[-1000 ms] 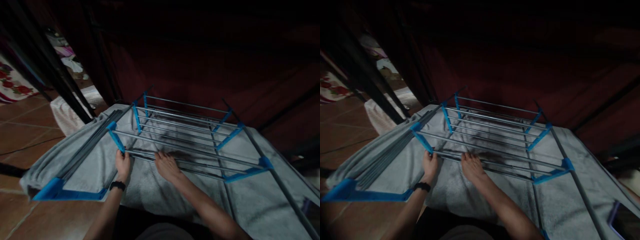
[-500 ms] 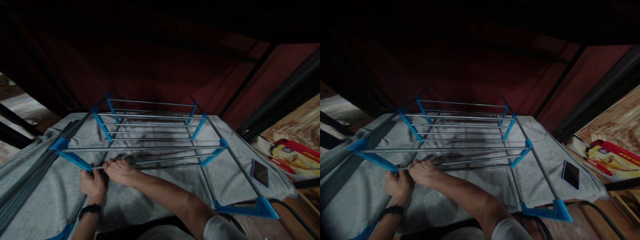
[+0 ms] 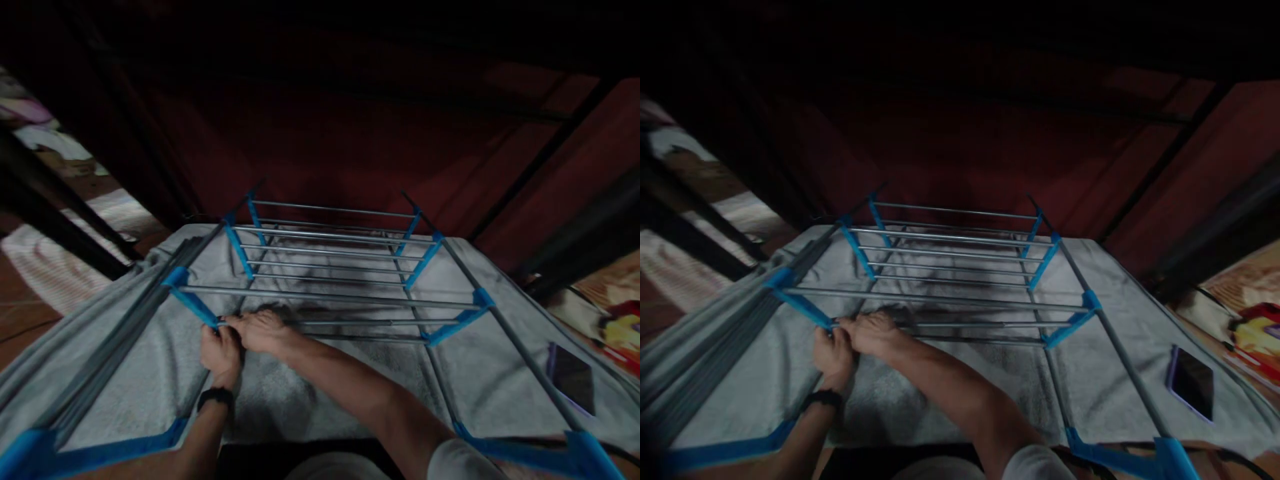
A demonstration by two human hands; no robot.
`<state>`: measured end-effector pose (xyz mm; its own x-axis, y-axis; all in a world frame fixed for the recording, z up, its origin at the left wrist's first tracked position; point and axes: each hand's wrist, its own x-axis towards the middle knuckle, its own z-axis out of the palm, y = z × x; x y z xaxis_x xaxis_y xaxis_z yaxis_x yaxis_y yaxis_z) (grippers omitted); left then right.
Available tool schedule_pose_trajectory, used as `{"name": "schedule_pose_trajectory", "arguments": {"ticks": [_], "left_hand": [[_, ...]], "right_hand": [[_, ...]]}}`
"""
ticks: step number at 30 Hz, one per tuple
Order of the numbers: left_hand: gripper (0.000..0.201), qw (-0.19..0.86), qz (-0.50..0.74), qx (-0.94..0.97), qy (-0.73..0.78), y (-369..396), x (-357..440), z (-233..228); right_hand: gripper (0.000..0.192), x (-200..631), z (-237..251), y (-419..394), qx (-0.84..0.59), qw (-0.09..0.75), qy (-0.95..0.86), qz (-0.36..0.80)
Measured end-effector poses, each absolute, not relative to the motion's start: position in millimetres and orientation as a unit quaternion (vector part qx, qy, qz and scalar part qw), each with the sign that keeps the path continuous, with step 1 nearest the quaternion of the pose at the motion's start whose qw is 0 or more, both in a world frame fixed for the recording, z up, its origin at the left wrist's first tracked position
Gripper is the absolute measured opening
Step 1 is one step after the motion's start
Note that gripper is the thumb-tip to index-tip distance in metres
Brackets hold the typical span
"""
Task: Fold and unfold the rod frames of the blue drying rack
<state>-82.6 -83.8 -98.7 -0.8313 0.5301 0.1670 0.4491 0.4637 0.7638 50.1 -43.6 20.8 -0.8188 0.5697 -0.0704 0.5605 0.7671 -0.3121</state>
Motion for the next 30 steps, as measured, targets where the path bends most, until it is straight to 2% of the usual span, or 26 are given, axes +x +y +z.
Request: {"name": "schedule_pose_trajectory", "arguments": {"ticks": [6, 10, 16, 21, 25, 30], "left_hand": [[0.018, 0.052, 0.43, 0.28, 0.857, -85, -76, -92], [0.024, 0.041, 0.431, 0.271, 0.86, -86, -74, -94], [0.025, 0.043, 0.424, 0.27, 0.863, -86, -70, -92], [0.022, 0.044, 0.443, 0.274, 0.852, -87, -68, -88], [0.019, 0.062, 0.474, 0.281, 0.832, -89, -69, -86], [0.015, 0.07, 0.577, 0.322, 0.748, -90, -73, -73]], "right_hand": [[0.048, 50, 21, -40, -0.302, -0.003, -0.94, 0.159], [0.051, 50, 38, -32, -0.322, -0.024, -0.934, 0.152], [0.054, 48, 67, -26, -0.308, 0.024, -0.937, 0.164], [0.052, 49, 67, -34, -0.311, -0.002, -0.941, 0.136], [0.047, 46, 64, -40, -0.322, 0.002, -0.94, 0.117], [0.039, 39, 64, -41, -0.33, 0.031, -0.934, 0.137]]}}
